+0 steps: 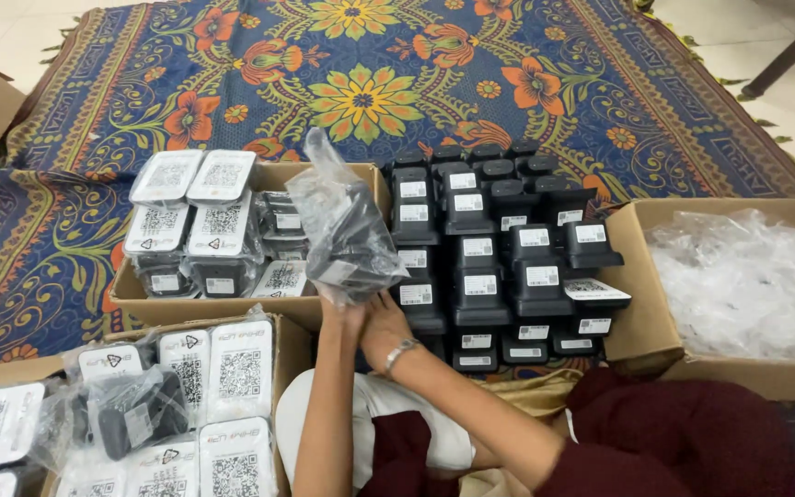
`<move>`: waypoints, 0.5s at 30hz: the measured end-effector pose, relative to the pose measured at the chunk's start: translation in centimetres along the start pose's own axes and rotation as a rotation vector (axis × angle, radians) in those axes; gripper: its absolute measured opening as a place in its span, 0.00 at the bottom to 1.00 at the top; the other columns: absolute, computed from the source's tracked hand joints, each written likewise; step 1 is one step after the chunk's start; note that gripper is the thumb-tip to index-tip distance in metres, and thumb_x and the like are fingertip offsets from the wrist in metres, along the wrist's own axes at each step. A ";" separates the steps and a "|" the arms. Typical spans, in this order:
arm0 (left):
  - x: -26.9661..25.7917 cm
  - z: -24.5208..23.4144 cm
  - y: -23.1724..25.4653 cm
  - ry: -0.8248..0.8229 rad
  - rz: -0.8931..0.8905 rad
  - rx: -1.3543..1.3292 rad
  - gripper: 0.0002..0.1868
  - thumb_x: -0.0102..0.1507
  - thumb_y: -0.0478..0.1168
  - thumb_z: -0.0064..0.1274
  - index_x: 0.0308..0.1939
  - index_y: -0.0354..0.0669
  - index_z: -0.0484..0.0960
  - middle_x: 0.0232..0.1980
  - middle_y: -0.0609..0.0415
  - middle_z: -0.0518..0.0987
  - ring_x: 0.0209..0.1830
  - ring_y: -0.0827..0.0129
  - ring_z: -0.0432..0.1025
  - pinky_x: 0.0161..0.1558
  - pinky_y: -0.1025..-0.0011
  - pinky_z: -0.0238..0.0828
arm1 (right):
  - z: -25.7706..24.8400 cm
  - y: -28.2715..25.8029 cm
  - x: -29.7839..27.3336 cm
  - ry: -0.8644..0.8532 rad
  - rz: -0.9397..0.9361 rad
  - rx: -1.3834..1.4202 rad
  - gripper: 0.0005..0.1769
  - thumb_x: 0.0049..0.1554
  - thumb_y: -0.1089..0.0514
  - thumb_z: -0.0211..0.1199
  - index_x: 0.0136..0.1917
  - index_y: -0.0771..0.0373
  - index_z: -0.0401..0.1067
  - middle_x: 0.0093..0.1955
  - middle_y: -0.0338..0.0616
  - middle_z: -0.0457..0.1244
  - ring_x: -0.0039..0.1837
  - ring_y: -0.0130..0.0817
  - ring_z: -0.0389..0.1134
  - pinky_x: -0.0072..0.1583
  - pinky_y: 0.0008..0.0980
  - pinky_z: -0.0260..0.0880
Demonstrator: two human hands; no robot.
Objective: The person organizes and checks handheld barcode scanners and their parts from boxes.
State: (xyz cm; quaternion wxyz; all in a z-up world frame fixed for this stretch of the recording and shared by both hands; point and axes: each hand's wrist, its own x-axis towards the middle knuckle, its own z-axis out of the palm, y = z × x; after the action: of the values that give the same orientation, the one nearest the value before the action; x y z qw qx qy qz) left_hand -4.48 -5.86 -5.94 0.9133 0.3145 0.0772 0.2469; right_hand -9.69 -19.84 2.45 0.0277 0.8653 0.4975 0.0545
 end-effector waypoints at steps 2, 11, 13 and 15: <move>-0.8 0.5 -1.5 0.038 -0.145 -0.133 0.28 0.69 0.56 0.39 0.64 0.40 0.70 0.59 0.48 0.77 0.55 0.55 0.74 0.58 0.57 0.72 | -3.7 1.4 -5.4 0.063 0.074 0.284 0.34 0.52 0.50 0.65 0.69 0.66 0.66 0.74 0.57 0.59 0.78 0.53 0.54 0.78 0.54 0.42; -11.4 13.0 -6.8 -0.233 -0.147 0.377 0.32 0.71 0.49 0.46 0.75 0.40 0.62 0.66 0.52 0.75 0.63 0.65 0.70 0.60 0.68 0.67 | 1.2 8.8 -20.7 0.613 0.576 1.968 0.45 0.52 0.64 0.70 0.78 0.59 0.52 0.67 0.50 0.63 0.60 0.44 0.72 0.57 0.47 0.74; -14.5 14.8 -8.1 -0.281 -0.077 0.564 0.31 0.73 0.47 0.46 0.78 0.37 0.62 0.68 0.54 0.73 0.67 0.69 0.67 0.65 0.74 0.62 | 4.4 9.5 -23.1 0.740 0.633 2.030 0.40 0.56 0.65 0.69 0.77 0.65 0.56 0.64 0.56 0.64 0.59 0.47 0.71 0.58 0.51 0.73; -16.7 18.6 -6.3 -0.580 -0.089 0.778 0.29 0.72 0.47 0.48 0.74 0.37 0.65 0.53 0.52 0.81 0.50 0.72 0.71 0.54 0.75 0.69 | 6.9 10.6 -24.8 1.002 0.599 2.109 0.39 0.56 0.63 0.68 0.77 0.64 0.56 0.71 0.46 0.62 0.69 0.38 0.66 0.65 0.42 0.69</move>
State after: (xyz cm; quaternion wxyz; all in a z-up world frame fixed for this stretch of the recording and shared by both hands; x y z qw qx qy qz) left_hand -10.94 -28.45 4.63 0.7215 0.6849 -0.0805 0.0624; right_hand -12.11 -46.60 -4.94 -0.9030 0.4262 0.0324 -0.0446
